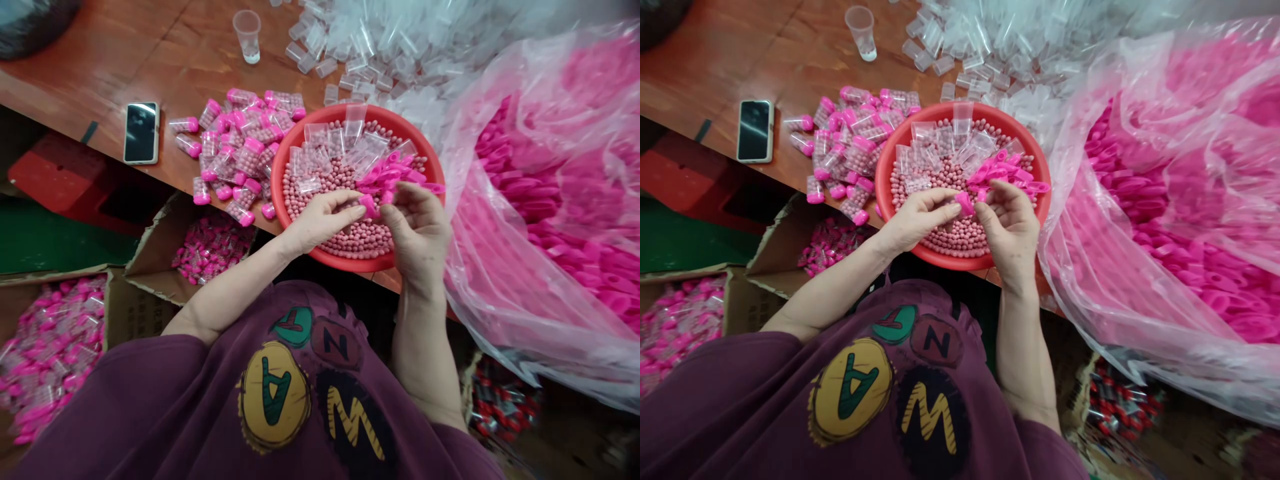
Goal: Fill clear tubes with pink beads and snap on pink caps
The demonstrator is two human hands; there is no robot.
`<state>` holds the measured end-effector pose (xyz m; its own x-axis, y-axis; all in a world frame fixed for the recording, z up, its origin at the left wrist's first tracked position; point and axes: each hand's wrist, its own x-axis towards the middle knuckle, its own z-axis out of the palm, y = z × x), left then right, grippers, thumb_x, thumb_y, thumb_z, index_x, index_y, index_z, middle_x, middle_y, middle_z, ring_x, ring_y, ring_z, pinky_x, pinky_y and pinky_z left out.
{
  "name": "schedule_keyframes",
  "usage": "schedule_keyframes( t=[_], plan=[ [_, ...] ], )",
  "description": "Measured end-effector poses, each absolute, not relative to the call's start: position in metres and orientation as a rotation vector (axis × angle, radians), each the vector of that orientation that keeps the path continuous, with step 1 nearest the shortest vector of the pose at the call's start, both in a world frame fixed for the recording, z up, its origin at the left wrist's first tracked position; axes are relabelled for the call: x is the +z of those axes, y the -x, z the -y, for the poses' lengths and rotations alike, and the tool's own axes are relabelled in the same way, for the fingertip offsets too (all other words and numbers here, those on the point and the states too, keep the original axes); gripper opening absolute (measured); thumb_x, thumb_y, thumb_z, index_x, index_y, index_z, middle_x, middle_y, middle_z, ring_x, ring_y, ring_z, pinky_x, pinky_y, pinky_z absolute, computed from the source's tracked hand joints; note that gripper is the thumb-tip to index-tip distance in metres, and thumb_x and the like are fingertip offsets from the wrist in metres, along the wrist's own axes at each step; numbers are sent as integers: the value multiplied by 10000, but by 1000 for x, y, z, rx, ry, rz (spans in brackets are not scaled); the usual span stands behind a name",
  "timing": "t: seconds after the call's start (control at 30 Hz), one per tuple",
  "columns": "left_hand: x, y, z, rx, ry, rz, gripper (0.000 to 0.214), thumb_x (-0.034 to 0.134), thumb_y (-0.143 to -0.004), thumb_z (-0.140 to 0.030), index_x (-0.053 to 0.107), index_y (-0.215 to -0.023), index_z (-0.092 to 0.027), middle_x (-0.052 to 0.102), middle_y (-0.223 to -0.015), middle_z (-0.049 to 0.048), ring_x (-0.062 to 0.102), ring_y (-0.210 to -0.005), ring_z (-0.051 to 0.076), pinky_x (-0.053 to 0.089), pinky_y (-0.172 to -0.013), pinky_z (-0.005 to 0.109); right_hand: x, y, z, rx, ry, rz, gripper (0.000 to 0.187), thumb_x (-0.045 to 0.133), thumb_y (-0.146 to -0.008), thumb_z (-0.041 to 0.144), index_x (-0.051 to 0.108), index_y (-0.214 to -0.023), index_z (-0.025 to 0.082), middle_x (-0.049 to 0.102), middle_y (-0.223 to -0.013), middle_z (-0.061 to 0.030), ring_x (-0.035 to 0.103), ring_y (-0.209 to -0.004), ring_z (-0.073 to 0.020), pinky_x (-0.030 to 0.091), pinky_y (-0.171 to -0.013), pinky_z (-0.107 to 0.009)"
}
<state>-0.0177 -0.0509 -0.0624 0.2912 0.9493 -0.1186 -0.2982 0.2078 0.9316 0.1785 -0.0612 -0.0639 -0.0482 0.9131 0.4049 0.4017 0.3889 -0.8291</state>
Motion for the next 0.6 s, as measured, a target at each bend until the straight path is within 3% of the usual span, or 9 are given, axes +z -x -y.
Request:
schedule_keyframes(
  t=[0.1, 0.27, 0.43, 0.6],
  plan=[
    [-65, 15, 50, 1061, -987, -886, 175, 884, -950, -300, 847, -1037, -152, 779, -965, 21, 659, -889, 131, 532, -861, 242, -64, -167, 69, 445, 1269, 1849, 329, 600, -1139, 405, 756, -1384, 249, 812, -1253, -130, 788, -1151, -310, 655, -1057, -525],
    [-67, 9, 49, 1078, -979, -969, 131, 893, -929, -243, 822, -939, -134, 721, -824, -17, 612, -773, 101, 499, -782, 225, -70, -148, 75, 92, 1532, 2138, 695, 721, -991, 409, 581, -1589, 83, 698, -1441, -308, 672, -1363, -491, 555, -1135, -683],
    [-67, 5, 49, 1046, -958, -1038, 88, 844, -955, -187, 796, -902, -136, 681, -734, -39, 588, -686, 91, 468, -688, 221, -85, -138, 65, -4, 1559, 2121, 520, 633, -998, 369, 627, -1462, 134, 724, -1303, -267, 696, -1213, -458, 579, -1010, -622],
    [-66, 5, 49, 1017, -939, -1026, 118, 881, -928, -176, 781, -878, -137, 704, -756, -34, 597, -675, 90, 481, -697, 228, -84, -147, 61, 12, 1582, 2181, 459, 631, -987, 403, 666, -1371, 154, 704, -1215, -246, 681, -1163, -466, 543, -1037, -662]
  ],
)
